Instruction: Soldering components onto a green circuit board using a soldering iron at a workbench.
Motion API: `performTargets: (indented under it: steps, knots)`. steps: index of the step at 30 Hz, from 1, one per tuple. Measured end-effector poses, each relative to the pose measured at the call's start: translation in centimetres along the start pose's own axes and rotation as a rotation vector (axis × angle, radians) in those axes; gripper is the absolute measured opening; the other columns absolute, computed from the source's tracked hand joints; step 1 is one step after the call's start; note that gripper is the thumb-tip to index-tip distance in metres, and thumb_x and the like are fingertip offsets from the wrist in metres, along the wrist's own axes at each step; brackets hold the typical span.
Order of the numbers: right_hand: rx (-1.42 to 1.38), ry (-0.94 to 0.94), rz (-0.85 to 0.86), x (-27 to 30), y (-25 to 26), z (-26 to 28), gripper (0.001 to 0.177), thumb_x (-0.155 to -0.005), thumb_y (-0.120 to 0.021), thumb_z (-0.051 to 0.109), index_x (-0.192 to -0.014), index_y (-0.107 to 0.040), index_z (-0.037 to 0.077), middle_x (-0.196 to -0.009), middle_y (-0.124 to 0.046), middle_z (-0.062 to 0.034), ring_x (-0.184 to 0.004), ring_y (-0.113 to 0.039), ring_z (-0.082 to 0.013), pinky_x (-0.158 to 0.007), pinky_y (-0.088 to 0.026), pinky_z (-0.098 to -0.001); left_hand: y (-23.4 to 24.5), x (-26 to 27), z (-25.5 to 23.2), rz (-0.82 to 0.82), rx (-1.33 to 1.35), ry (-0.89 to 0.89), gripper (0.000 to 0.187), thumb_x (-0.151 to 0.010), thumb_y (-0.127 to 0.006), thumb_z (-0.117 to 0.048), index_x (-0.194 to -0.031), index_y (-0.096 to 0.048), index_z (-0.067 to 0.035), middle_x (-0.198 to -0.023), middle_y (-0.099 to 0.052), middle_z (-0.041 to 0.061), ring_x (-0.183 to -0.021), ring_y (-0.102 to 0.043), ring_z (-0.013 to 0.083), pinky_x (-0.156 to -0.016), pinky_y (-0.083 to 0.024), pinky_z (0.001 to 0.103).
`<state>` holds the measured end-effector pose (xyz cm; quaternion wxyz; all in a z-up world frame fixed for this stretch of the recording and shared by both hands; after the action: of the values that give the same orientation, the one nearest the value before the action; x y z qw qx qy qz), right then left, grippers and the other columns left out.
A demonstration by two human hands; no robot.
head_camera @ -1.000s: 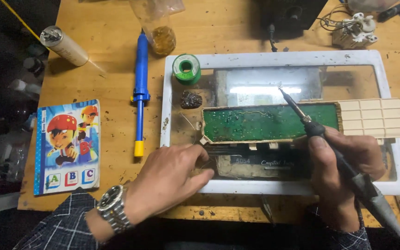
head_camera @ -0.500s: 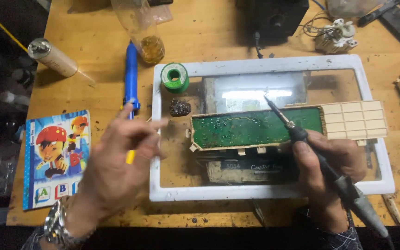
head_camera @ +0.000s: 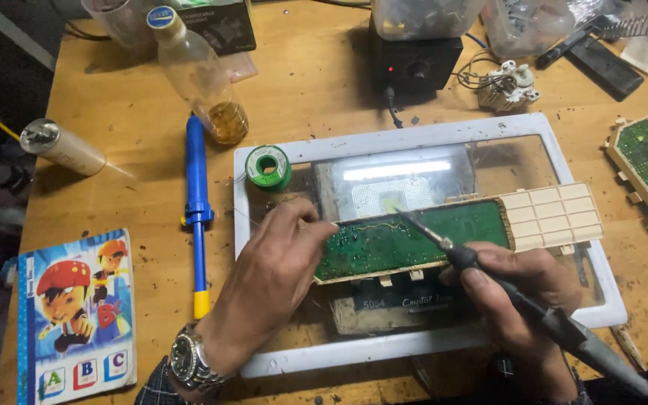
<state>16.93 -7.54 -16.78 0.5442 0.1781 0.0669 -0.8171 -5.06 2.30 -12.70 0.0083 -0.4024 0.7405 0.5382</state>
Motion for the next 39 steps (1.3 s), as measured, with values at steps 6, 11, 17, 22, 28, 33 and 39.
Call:
performTargets:
  steps: [6, 11, 17, 22, 28, 33, 39]
  knots:
    - [0.055, 0.0, 0.155, -1.0, -1.3, 1.7, 0.014, -0.084, -0.071, 0.005, -0.092, -0.06, 0.006, -0.086, -0.077, -0.0221, -0.078, -0.083, -0.0267, -0.069, -0.073, -0.0293, -1.9, 1.0, 1.4, 0.034, -0.124, 0.018, 0.011, -0.103, -0.063, -0.016, -0.109, -0.056, -0.011, -0.076, -0.054, 0.004, -0.065, -0.043, 0.0176, -0.056, -0.04, 0.033]
    - [-0.043, -0.049, 0.103, -0.9, -0.8, -0.6, 0.013, -0.083, -0.07, 0.002, -0.09, -0.059, 0.003, -0.079, -0.069, -0.0203, -0.08, -0.075, -0.0294, -0.072, -0.064, -0.0326, -1.2, 0.8, 1.1, -0.029, 0.002, -0.016, 0.012, -0.093, -0.069, -0.012, -0.103, -0.064, -0.006, -0.086, -0.064, 0.007, -0.074, -0.049, 0.0197, -0.063, -0.043, 0.032]
    - [0.096, -0.043, 0.127, -1.0, -1.1, -1.0, 0.013, -0.079, -0.075, 0.002, -0.086, -0.064, 0.001, -0.077, -0.069, -0.014, -0.077, -0.071, -0.0231, -0.075, -0.059, -0.0297, 0.3, 0.3, 0.5, -0.156, 0.061, -0.002, 0.009, -0.086, -0.072, -0.007, -0.089, -0.067, -0.001, -0.101, -0.067, 0.017, -0.09, -0.058, 0.0311, -0.075, -0.049, 0.039]
    - [0.068, 0.014, 0.189, -1.6, -2.5, 0.1, 0.013, -0.081, -0.071, 0.003, -0.084, -0.058, 0.003, -0.063, -0.058, -0.009, -0.057, -0.057, -0.0181, -0.06, -0.047, -0.0281, 0.0, 0.1, 0.4, -0.125, 0.024, 0.021, 0.007, -0.086, -0.072, -0.004, -0.09, -0.067, -0.001, -0.101, -0.068, 0.016, -0.09, -0.059, 0.0302, -0.079, -0.051, 0.039]
    - [0.104, 0.06, 0.27, -2.0, -3.7, 0.9, 0.016, -0.081, -0.07, 0.003, -0.081, -0.055, 0.005, -0.059, -0.056, -0.0073, -0.051, -0.05, -0.0168, -0.055, -0.042, -0.0283, -0.2, 0.1, 0.2, -0.124, 0.003, 0.025, 0.009, -0.086, -0.073, -0.003, -0.093, -0.068, -0.001, -0.101, -0.069, 0.017, -0.093, -0.06, 0.0312, -0.081, -0.052, 0.04]
    - [0.154, 0.11, 0.284, -1.9, -3.8, 1.1, 0.014, -0.082, -0.071, 0.007, -0.084, -0.058, 0.006, -0.061, -0.058, -0.0056, -0.052, -0.054, -0.0158, -0.056, -0.045, -0.0281, -0.6, 0.2, 0.1, -0.104, -0.031, 0.031, 0.011, -0.086, -0.073, -0.005, -0.096, -0.07, -0.001, -0.105, -0.069, 0.019, -0.097, -0.061, 0.0331, -0.084, -0.054, 0.041]
    - [0.148, 0.155, 0.328, -2.3, -4.6, 2.2, 0.013, -0.083, -0.069, 0.006, -0.085, -0.056, 0.006, -0.058, -0.057, -0.005, -0.051, -0.048, -0.0163, -0.056, -0.042, -0.029, -0.3, 0.1, -0.2, -0.119, -0.034, 0.008, 0.006, -0.089, -0.071, -0.004, -0.092, -0.067, -0.001, -0.102, -0.066, 0.017, -0.093, -0.058, 0.0323, -0.08, -0.051, 0.039]
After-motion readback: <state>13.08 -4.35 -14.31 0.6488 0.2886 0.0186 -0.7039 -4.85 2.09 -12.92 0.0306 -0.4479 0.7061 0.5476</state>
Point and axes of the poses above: each hand's wrist, its own x-axis away from the middle knuckle, its own y-axis out of the back of the hand, z = x × y, the point moved 10 cm from there along -x, towards the middle knuckle
